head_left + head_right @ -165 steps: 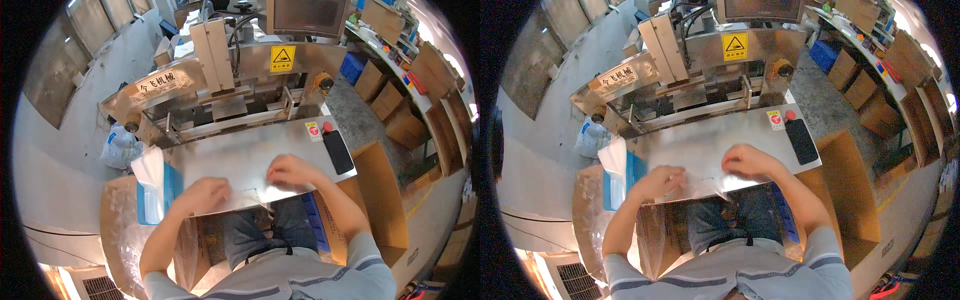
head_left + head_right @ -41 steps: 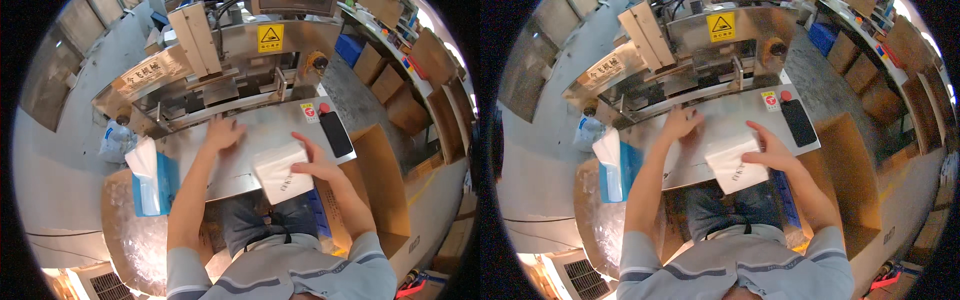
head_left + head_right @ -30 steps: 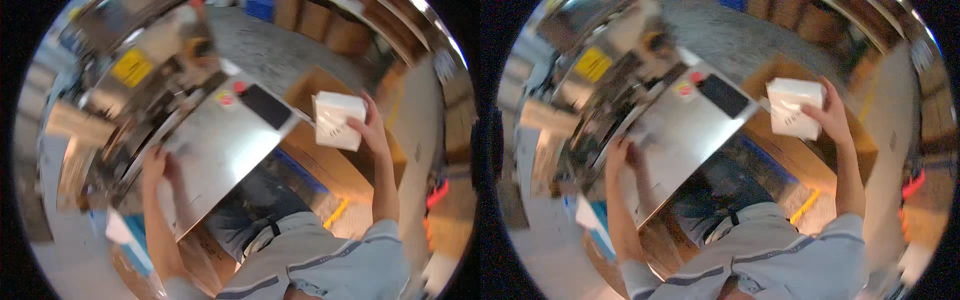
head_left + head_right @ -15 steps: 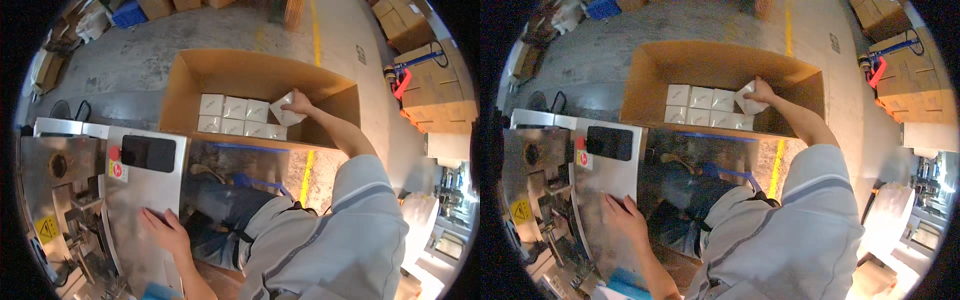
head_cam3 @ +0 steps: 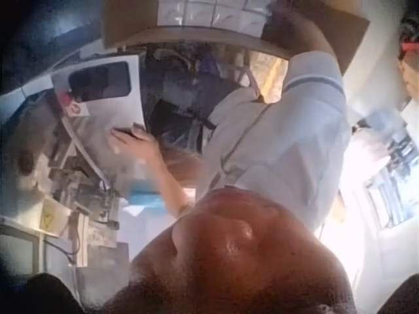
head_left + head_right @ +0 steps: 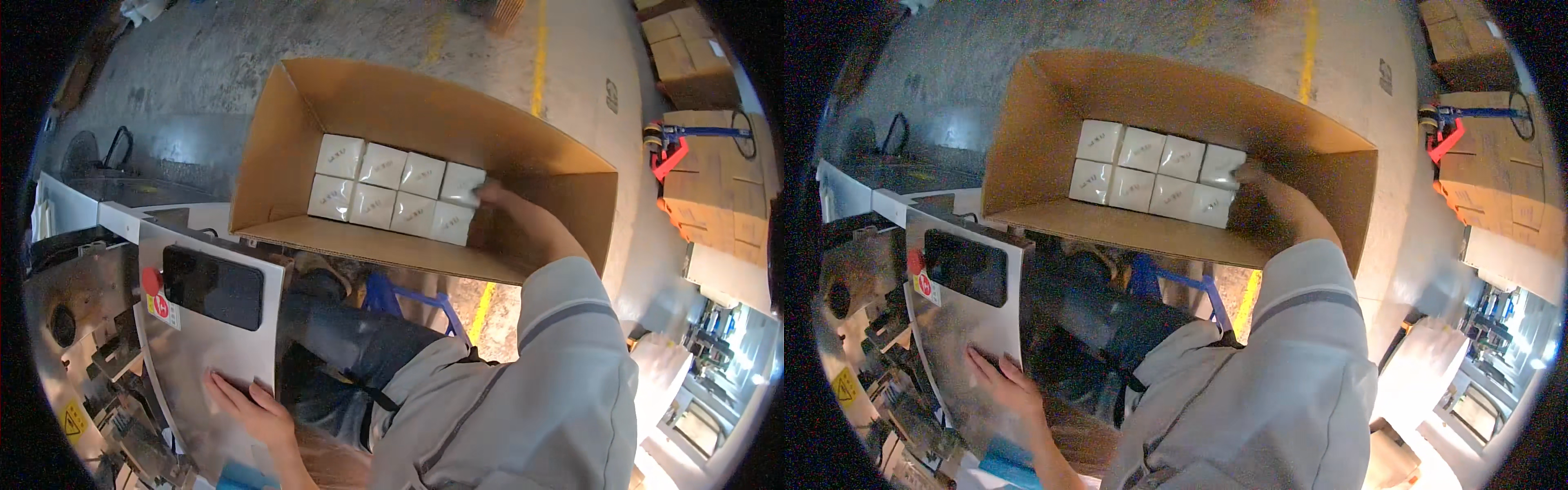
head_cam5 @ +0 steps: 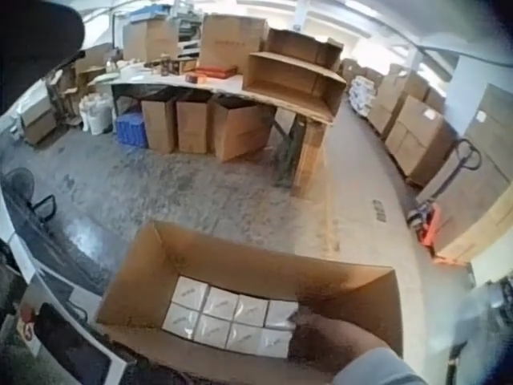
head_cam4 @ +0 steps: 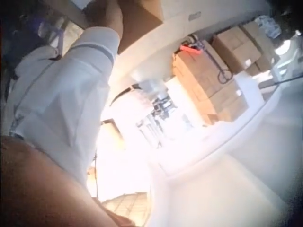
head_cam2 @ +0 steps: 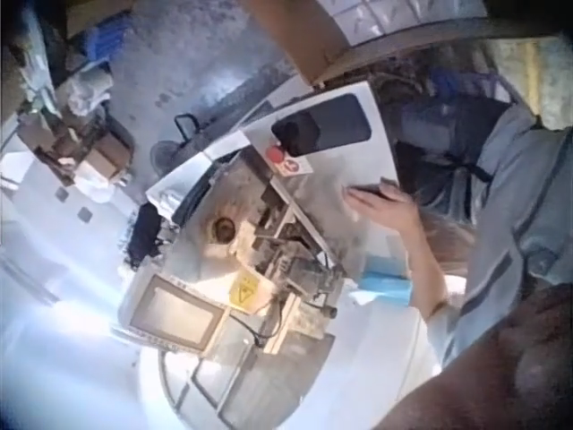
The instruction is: Package small individual boxes into plastic film using a heat-sealing machine and place them into a shipping carton.
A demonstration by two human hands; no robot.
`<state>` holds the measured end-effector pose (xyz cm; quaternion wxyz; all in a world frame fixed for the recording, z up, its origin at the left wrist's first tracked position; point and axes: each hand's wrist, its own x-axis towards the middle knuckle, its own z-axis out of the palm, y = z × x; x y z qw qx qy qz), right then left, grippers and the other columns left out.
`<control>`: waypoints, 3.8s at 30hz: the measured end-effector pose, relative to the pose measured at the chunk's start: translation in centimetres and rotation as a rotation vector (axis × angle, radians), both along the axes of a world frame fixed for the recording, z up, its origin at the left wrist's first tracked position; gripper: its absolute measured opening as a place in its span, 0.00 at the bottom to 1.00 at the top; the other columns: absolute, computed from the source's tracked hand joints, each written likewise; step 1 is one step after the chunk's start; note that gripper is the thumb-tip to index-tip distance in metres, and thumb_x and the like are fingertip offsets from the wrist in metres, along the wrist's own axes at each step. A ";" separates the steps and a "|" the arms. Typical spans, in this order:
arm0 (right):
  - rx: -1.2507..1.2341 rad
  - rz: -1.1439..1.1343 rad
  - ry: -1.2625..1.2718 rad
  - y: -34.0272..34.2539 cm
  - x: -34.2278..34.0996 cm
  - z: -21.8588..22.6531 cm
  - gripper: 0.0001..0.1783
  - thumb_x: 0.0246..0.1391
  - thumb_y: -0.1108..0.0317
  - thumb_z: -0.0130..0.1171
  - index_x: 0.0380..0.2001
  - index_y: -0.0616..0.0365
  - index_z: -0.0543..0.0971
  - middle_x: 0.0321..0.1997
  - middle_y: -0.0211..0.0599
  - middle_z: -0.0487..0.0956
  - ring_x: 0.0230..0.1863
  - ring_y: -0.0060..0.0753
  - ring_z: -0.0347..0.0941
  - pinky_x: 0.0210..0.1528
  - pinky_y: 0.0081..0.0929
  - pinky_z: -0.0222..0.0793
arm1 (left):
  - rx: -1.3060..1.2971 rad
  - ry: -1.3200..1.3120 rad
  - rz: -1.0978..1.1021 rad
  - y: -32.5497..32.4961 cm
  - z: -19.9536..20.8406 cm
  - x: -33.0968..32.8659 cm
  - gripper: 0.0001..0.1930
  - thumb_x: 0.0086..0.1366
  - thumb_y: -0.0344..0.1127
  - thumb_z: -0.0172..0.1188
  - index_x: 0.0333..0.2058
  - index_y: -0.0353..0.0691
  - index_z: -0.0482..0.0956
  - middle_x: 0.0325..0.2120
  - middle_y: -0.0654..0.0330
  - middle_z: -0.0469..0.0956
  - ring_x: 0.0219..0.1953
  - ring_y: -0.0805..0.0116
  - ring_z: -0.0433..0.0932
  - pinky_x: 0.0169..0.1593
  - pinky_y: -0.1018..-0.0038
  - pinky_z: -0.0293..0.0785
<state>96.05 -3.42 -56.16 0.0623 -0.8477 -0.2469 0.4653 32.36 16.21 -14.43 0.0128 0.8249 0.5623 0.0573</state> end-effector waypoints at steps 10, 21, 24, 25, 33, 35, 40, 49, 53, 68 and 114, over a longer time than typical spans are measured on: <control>-0.057 0.570 -0.086 -1.1 -1.9 -16.8 0.21 0.59 0.57 0.53 0.45 0.66 0.79 0.44 0.55 0.81 0.46 0.52 0.79 0.48 0.50 0.76 | 0.029 0.052 -0.005 -0.2 0.2 0.2 0.30 0.76 0.43 0.40 0.67 0.23 0.58 0.68 0.33 0.56 0.69 0.35 0.59 0.70 0.52 0.57; 0.243 0.839 -0.016 11.9 -11.4 5.2 0.24 0.63 0.51 0.51 0.45 0.60 0.84 0.50 0.55 0.82 0.48 0.58 0.79 0.52 0.49 0.73 | 0.139 0.085 -0.082 0.1 0.0 -0.2 0.29 0.74 0.40 0.48 0.65 0.23 0.62 0.66 0.35 0.61 0.67 0.37 0.62 0.69 0.53 0.59; 0.405 0.755 0.175 16.7 -17.6 20.5 0.32 0.66 0.49 0.53 0.60 0.65 0.74 0.57 0.56 0.79 0.58 0.53 0.76 0.61 0.39 0.69 | 0.172 0.116 -0.072 -0.5 1.4 -0.2 0.28 0.73 0.39 0.51 0.63 0.23 0.64 0.65 0.35 0.62 0.66 0.37 0.64 0.68 0.53 0.60; 0.484 0.737 0.200 16.8 -18.4 23.6 0.32 0.66 0.48 0.53 0.60 0.65 0.74 0.57 0.55 0.79 0.58 0.53 0.75 0.61 0.38 0.69 | 0.188 0.087 -0.089 -0.5 1.5 0.1 0.28 0.73 0.39 0.51 0.63 0.23 0.64 0.65 0.35 0.62 0.66 0.37 0.64 0.68 0.53 0.60; 0.754 0.660 0.045 15.2 -27.6 40.0 0.36 0.65 0.37 0.47 0.60 0.58 0.74 0.57 0.55 0.79 0.60 0.56 0.74 0.62 0.44 0.69 | 0.226 -0.421 -0.042 -1.7 0.6 -1.9 0.14 0.68 0.32 0.60 0.48 0.30 0.80 0.50 0.46 0.79 0.52 0.44 0.76 0.59 0.58 0.71; 0.793 0.682 0.043 14.2 -29.6 41.7 0.38 0.61 0.38 0.54 0.65 0.53 0.67 0.54 0.57 0.79 0.57 0.60 0.74 0.59 0.47 0.71 | 0.228 -0.595 -0.056 -2.3 0.0 -3.4 0.05 0.65 0.24 0.60 0.39 0.32 0.82 0.42 0.48 0.82 0.45 0.50 0.80 0.51 0.62 0.75; 0.840 0.699 -0.115 13.8 -30.4 37.6 0.39 0.58 0.44 0.61 0.63 0.59 0.67 0.53 0.60 0.79 0.55 0.62 0.76 0.57 0.48 0.72 | 0.018 -0.929 0.145 -8.3 3.8 -11.7 0.04 0.62 0.20 0.62 0.36 0.33 0.82 0.37 0.54 0.83 0.40 0.63 0.81 0.44 0.70 0.77; 0.816 0.630 -0.190 14.1 -31.0 37.4 0.32 0.56 0.49 0.62 0.53 0.63 0.71 0.45 0.61 0.81 0.49 0.64 0.77 0.52 0.51 0.73 | 0.625 -0.796 0.784 -21.3 13.8 -33.5 0.26 0.59 0.53 0.70 0.37 0.29 0.86 0.38 0.42 0.85 0.39 0.53 0.82 0.47 0.60 0.78; 0.784 0.637 -0.220 14.3 -31.7 37.9 0.27 0.57 0.51 0.61 0.48 0.63 0.71 0.44 0.63 0.80 0.49 0.66 0.76 0.50 0.53 0.72 | 0.535 -0.655 0.834 -21.1 11.5 -38.4 0.26 0.59 0.53 0.70 0.37 0.29 0.86 0.37 0.43 0.85 0.38 0.53 0.82 0.46 0.60 0.78; 0.697 0.650 -0.349 13.0 -32.0 38.3 0.31 0.57 0.51 0.62 0.56 0.59 0.70 0.45 0.57 0.82 0.47 0.63 0.78 0.50 0.52 0.73 | 0.253 -0.105 0.961 -15.5 6.8 -51.6 0.27 0.59 0.54 0.69 0.37 0.29 0.86 0.33 0.44 0.85 0.34 0.52 0.83 0.43 0.59 0.79; 0.316 -0.119 0.297 -7.2 -8.6 -7.6 0.41 0.52 0.51 0.73 0.63 0.61 0.70 0.57 0.43 0.78 0.55 0.37 0.75 0.58 0.35 0.73 | 0.034 -0.409 -0.072 2.8 -1.8 3.3 0.11 0.78 0.31 0.44 0.45 0.26 0.69 0.60 0.35 0.70 0.61 0.41 0.73 0.62 0.56 0.69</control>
